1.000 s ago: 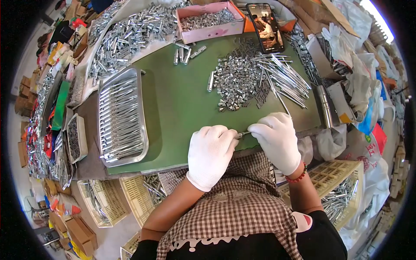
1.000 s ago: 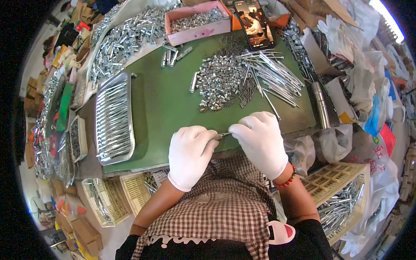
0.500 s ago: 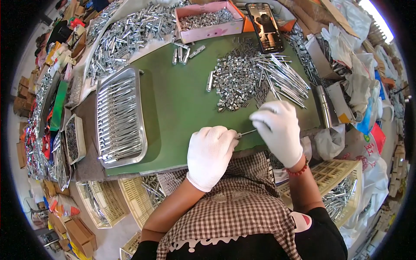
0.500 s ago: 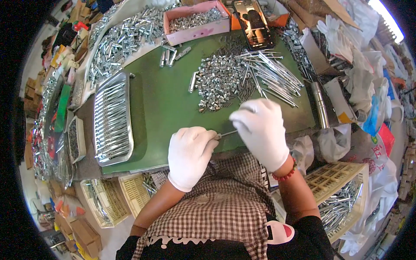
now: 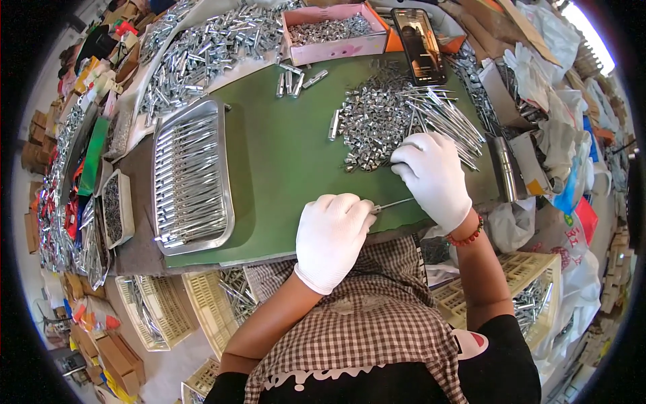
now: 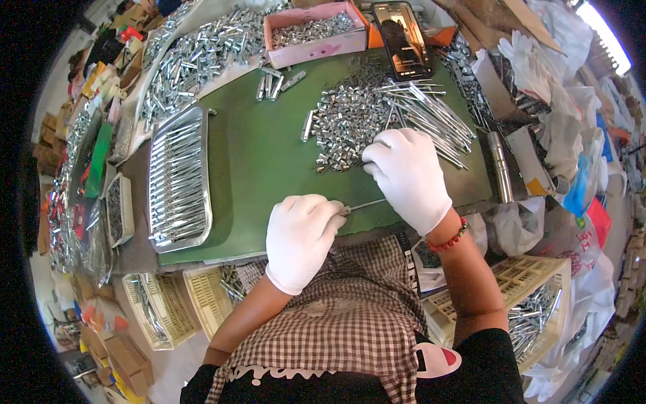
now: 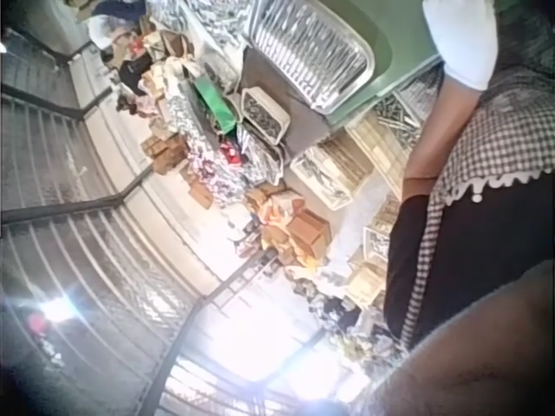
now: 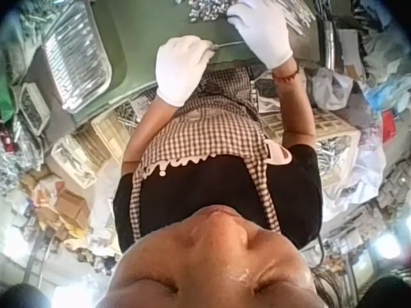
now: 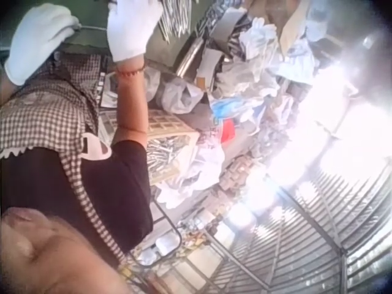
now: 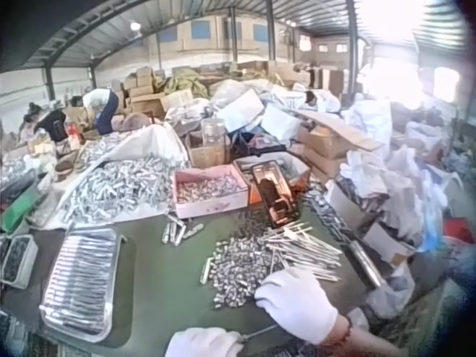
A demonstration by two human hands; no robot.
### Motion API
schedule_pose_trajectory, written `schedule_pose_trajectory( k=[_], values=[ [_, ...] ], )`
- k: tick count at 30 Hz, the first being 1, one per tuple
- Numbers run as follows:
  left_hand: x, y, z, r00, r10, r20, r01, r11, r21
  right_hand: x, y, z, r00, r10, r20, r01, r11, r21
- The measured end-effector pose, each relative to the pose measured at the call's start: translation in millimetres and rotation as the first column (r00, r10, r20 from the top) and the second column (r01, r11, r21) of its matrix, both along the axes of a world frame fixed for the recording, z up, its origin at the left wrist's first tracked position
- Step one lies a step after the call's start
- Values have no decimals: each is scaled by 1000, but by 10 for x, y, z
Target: Assembling small metal pins and checking hardware components at a workbench.
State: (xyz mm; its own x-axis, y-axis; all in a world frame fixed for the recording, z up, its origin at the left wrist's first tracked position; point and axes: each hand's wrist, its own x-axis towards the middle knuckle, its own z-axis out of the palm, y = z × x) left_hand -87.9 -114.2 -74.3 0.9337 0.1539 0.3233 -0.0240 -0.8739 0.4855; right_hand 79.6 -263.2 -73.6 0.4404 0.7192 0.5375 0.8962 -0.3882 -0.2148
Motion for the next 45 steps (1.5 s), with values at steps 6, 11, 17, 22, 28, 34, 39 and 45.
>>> schedule_pose_trajectory(
  k=[6,11,17,22,28,34,39,45],
  values=[
    [-7,1,-10,1000,0,20,0,1000,-1,14,-44,-9,999,42,-24,-43,999,-31],
    [16,11,3,1000,-17,-1,17,1000,-7,-220,-91,71,998,26,-65,-31,997,-75],
    [21,20,1,998,-32,47,32,999,-8,-422,-131,201,979,176,-104,-185,979,-86],
    [30,17,14,999,-30,29,29,1000,2,-484,-50,140,940,195,-280,-191,981,40],
    [14,36,-13,999,-26,39,24,997,69,-562,42,278,968,236,-81,-245,961,-130],
    [16,38,3,995,-48,93,42,997,58,-577,25,285,964,265,-35,-266,937,-227],
    [-4,16,-57,997,-17,80,17,1000,-2,-585,-206,297,972,129,-198,-139,990,-38],
    [-12,7,-13,999,5,48,-5,1000,-8,115,-1395,39,656,-709,261,747,658,-91]
  ],
)
